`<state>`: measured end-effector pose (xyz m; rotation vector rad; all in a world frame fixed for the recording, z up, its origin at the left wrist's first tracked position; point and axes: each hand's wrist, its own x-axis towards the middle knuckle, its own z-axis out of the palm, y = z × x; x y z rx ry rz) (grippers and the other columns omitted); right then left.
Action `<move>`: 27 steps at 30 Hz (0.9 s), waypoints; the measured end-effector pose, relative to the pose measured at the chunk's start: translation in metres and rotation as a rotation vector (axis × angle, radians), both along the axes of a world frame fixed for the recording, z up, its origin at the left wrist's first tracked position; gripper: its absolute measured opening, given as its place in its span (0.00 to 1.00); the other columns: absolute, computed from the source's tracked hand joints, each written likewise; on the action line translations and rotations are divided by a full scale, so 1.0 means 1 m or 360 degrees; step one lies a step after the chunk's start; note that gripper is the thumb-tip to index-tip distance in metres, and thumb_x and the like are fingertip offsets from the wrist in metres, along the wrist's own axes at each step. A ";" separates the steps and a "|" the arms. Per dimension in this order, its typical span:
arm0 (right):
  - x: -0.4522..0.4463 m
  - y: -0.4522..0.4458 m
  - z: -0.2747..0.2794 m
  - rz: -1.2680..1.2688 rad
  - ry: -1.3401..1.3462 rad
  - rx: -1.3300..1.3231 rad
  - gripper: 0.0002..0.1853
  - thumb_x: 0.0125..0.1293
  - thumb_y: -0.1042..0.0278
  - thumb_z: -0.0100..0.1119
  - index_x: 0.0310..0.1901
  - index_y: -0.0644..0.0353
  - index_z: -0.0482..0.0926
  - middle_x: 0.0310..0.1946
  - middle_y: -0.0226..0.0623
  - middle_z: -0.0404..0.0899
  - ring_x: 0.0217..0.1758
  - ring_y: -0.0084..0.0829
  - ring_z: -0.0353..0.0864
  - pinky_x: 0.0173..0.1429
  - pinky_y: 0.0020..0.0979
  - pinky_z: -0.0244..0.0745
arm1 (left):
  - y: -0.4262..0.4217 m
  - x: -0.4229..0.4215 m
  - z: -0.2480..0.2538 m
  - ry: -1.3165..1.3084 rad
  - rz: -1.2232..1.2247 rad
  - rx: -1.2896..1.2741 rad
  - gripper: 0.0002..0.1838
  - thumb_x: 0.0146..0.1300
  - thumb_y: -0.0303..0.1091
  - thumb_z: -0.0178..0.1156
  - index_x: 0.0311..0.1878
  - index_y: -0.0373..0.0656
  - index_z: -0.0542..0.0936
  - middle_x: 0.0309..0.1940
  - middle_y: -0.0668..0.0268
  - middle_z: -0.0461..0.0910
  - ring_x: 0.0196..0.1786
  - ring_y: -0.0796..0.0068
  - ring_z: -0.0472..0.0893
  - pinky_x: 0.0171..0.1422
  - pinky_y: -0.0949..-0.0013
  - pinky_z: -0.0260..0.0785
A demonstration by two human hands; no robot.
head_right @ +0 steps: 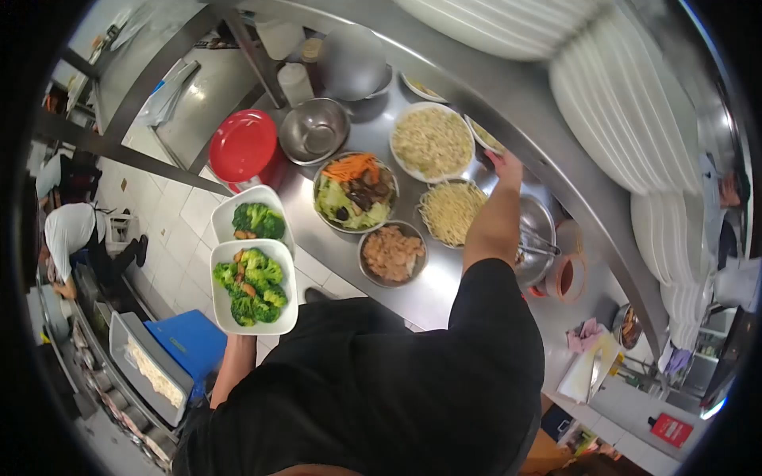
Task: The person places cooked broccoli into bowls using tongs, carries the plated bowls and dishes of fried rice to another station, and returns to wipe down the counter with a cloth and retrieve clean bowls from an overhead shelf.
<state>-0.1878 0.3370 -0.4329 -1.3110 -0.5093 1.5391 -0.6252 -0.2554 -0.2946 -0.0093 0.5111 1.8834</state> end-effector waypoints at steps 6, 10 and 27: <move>0.006 -0.021 0.035 -0.0255 -0.0282 0.0348 0.20 0.74 0.74 0.52 0.64 0.71 0.69 0.57 0.54 0.79 0.49 0.54 0.85 0.43 0.55 0.90 | -0.060 -0.080 -0.021 -0.0050 0.0177 -0.0009 0.29 0.78 0.50 0.51 0.72 0.41 0.70 0.66 0.57 0.76 0.64 0.59 0.79 0.67 0.54 0.77; -0.007 -0.087 0.080 -0.0294 -0.0424 0.0507 0.21 0.72 0.73 0.58 0.62 0.76 0.72 0.57 0.56 0.79 0.52 0.51 0.85 0.48 0.55 0.90 | -0.098 -0.158 -0.042 -0.0091 0.0207 0.0016 0.29 0.78 0.50 0.50 0.73 0.41 0.70 0.66 0.57 0.76 0.64 0.59 0.79 0.67 0.54 0.77; -0.458 -0.602 0.157 0.0609 -0.0093 -0.0173 0.22 0.64 0.79 0.54 0.61 0.74 0.74 0.59 0.46 0.80 0.61 0.39 0.82 0.65 0.39 0.78 | -0.135 -0.570 -0.059 -0.0152 0.0074 0.0134 0.28 0.77 0.50 0.50 0.71 0.42 0.72 0.65 0.55 0.78 0.63 0.57 0.81 0.66 0.51 0.78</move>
